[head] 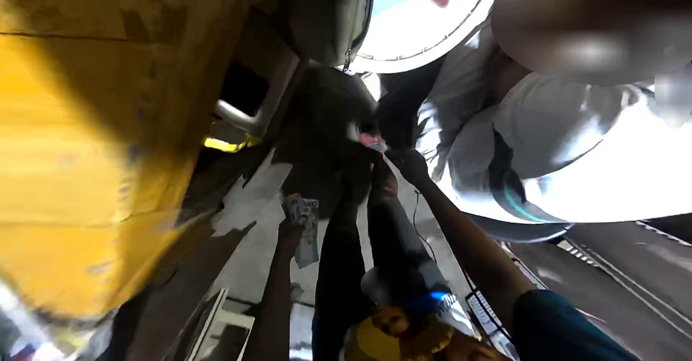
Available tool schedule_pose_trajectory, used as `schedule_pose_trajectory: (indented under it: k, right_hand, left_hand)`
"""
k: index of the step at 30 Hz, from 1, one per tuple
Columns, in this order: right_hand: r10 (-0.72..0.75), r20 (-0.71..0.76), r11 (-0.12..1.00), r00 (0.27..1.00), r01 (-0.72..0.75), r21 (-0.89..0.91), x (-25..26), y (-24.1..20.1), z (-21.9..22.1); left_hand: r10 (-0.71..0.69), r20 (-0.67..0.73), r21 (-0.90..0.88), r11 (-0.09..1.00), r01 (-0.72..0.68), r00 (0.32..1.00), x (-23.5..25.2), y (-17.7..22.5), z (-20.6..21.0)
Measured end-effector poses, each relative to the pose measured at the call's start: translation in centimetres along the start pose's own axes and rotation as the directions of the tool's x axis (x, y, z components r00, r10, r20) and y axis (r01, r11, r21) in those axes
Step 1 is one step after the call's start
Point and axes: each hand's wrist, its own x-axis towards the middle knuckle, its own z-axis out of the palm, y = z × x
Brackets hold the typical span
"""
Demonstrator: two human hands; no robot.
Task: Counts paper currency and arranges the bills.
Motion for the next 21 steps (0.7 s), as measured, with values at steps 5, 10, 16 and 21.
schedule_pose_trajectory:
  k: [5, 10, 16, 21]
  right_hand:
    - [0.110, -0.142, 0.992, 0.984, -0.099, 0.082, 10.7, 2.5, 6.9]
    - [0.019, -0.132, 0.999, 0.991, -0.024, -0.035, 25.3, 3.0, 11.0]
    - [0.043, -0.119, 0.981, 0.992, -0.064, -0.184, 38.3, 2.7, 11.1]
    - [0.058, -0.114, 0.989, 0.992, -0.073, -0.129, 45.5, 2.7, 9.7]
  left_hand:
    - [0.128, -0.134, -0.144, 0.979, -0.147, 0.983, 4.2, 1.4, 0.6]
    - [0.226, -0.262, -0.423, 0.847, -0.322, 0.938, 9.2, 3.6, 4.3]
    - [0.242, -0.197, -0.477, 0.823, -0.309, 0.950, 17.1, 5.0, 9.8]
    - [0.257, -0.194, -0.436, 0.842, -0.318, 0.947, 19.0, 5.6, 10.8]
